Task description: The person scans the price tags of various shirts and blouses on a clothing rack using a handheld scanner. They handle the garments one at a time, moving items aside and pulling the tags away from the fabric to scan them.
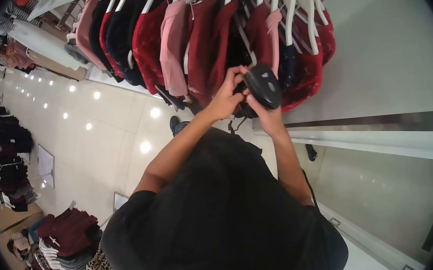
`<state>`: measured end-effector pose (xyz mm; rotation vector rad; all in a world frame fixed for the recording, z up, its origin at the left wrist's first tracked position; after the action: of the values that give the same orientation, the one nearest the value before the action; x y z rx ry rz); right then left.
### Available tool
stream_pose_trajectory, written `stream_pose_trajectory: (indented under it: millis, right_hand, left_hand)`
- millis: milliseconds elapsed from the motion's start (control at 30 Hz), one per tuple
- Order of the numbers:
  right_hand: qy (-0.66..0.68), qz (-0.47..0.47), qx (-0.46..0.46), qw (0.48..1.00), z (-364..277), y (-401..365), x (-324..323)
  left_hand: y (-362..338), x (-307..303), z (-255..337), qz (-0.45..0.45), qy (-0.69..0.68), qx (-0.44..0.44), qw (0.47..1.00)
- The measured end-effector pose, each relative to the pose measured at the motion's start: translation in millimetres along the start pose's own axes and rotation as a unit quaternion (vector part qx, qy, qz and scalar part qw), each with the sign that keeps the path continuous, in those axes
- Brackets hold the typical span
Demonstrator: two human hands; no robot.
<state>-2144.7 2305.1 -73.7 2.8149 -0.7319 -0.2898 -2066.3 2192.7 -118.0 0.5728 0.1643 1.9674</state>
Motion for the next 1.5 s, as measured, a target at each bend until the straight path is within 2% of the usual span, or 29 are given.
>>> stream_pose_trajectory:
  millis: [33, 67, 100, 167, 200, 233, 333, 367, 433, 467, 500, 567, 600, 633, 700, 733, 767, 800, 833, 900, 1000, 1100, 1133, 1167, 1233, 1333, 1367, 1400, 1500]
  right_hand:
    - [-0.007, 0.015, 0.015, 1.000, 4, 5, 2]
    - [-0.018, 0.028, 0.030, 0.999, 7, 8, 2]
    - [-0.024, 0.029, 0.026, 0.999, 9, 9, 3]
    - [-0.026, 0.043, 0.021, 0.999, 11, 9, 3]
    - [-0.025, 0.038, 0.040, 0.998, 9, 8, 4]
    - [-0.028, 0.035, 0.038, 0.998, 7, 7, 6]
    - [-0.031, 0.033, 0.026, 0.999, 8, 8, 6]
    - [-0.035, 0.032, 0.025, 0.999, 10, 8, 3]
    - [-0.011, 0.058, 0.007, 0.998, 2, 11, 4]
    - [-0.012, 0.061, 0.008, 0.998, -2, 9, 4]
    - [-0.032, 0.053, 0.015, 0.998, -5, 9, 4]
    - [-0.051, 0.050, 0.016, 0.997, -6, 14, 6]
    - [-0.049, 0.084, 0.007, 0.995, -5, 13, 7]
    - [-0.047, 0.117, -0.001, 0.992, -3, 13, 7]
    - [-0.064, 0.116, -0.001, 0.991, 1, 13, 9]
    - [-0.084, 0.112, -0.003, 0.990, 0, 14, 9]
    - [-0.084, 0.112, -0.003, 0.990, -2, 16, 12]
    - [-0.066, 0.156, -0.029, 0.985, -13, 21, 16]
    - [-0.047, 0.201, -0.054, 0.977, -19, 23, 17]
    - [-0.070, 0.172, -0.051, 0.981, -12, 22, 10]
    - [-0.087, 0.119, -0.026, 0.989, 2, 26, 12]
    - [-0.076, 0.092, 0.019, 0.993, 8, 34, 16]
    - [-0.098, 0.064, 0.047, 0.992, 9, 37, 16]
    - [-0.118, 0.035, 0.073, 0.990, 9, 40, 18]
    - [-0.122, 0.029, 0.086, 0.988, 6, 43, 18]
    - [-0.155, 0.024, 0.095, 0.983, 8, 43, 19]
    - [-0.163, 0.041, 0.065, 0.984, 6, 44, 21]
    - [-0.171, 0.057, 0.033, 0.983, 3, 45, 22]
    - [-0.163, 0.081, 0.041, 0.982, -2, 44, 23]
  left_hand:
    - [3, -2, 7, 0.002, -0.024, -0.011, 1.000]
    - [2, -10, 12, 0.052, -0.025, -0.103, 0.993]
    - [7, -16, 12, 0.081, 0.121, 0.019, 0.989]
    - [16, -31, -14, 0.219, -0.031, 0.043, 0.974]
    - [25, -38, -13, 0.231, 0.015, 0.097, 0.968]
    - [33, -40, -16, 0.233, 0.013, 0.100, 0.967]
    - [65, -42, -29, 0.352, 0.110, 0.079, 0.926]
    - [68, -42, -40, 0.353, 0.106, 0.081, 0.926]
    - [76, -27, -8, 0.310, 0.059, 0.077, 0.946]
    - [76, -26, 1, 0.259, 0.055, 0.124, 0.956]
    - [64, -5, 51, 0.259, 0.000, 0.132, 0.957]
    - [60, -10, 37, 0.226, 0.051, 0.233, 0.945]
    - [56, 5, 43, 0.221, -0.116, 0.141, 0.958]
    - [55, 11, 49, 0.191, -0.174, 0.074, 0.963]
    - [59, 18, 41, 0.207, -0.159, 0.045, 0.964]
    - [57, 19, 49, 0.167, -0.104, 0.000, 0.981]
    - [54, 14, 52, 0.166, -0.104, 0.000, 0.981]
    - [53, 11, 57, 0.140, 0.094, 0.019, 0.986]
    - [52, 9, 60, 0.108, 0.288, 0.036, 0.951]
    - [47, -1, 65, 0.085, 0.320, 0.022, 0.943]
    - [48, -11, 72, 0.064, 0.498, -0.043, 0.864]
    - [48, -23, 55, 0.031, 0.556, -0.052, 0.829]
    - [48, -27, 51, 0.024, 0.520, -0.080, 0.850]
    - [50, -34, 38, 0.027, 0.521, -0.081, 0.849]
    - [61, -48, 8, 0.102, 0.425, 0.039, 0.899]
    - [97, -74, -40, 0.153, 0.320, 0.095, 0.930]
    - [103, -81, -53, 0.178, 0.274, 0.120, 0.937]
    - [104, -77, -46, 0.181, 0.276, 0.122, 0.936]
    - [111, -71, -24, 0.200, 0.241, 0.102, 0.944]
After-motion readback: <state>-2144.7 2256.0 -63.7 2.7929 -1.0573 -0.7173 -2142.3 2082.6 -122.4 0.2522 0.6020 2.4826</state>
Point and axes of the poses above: each hand's wrist, its own y-axis towards the middle knuckle, its own x-axis out of the palm, z = x × y, the point moved 3 cm from there along y, towards the middle knuckle, and after that the axes turned 12 degrees about -y, right-handed, at the moved point
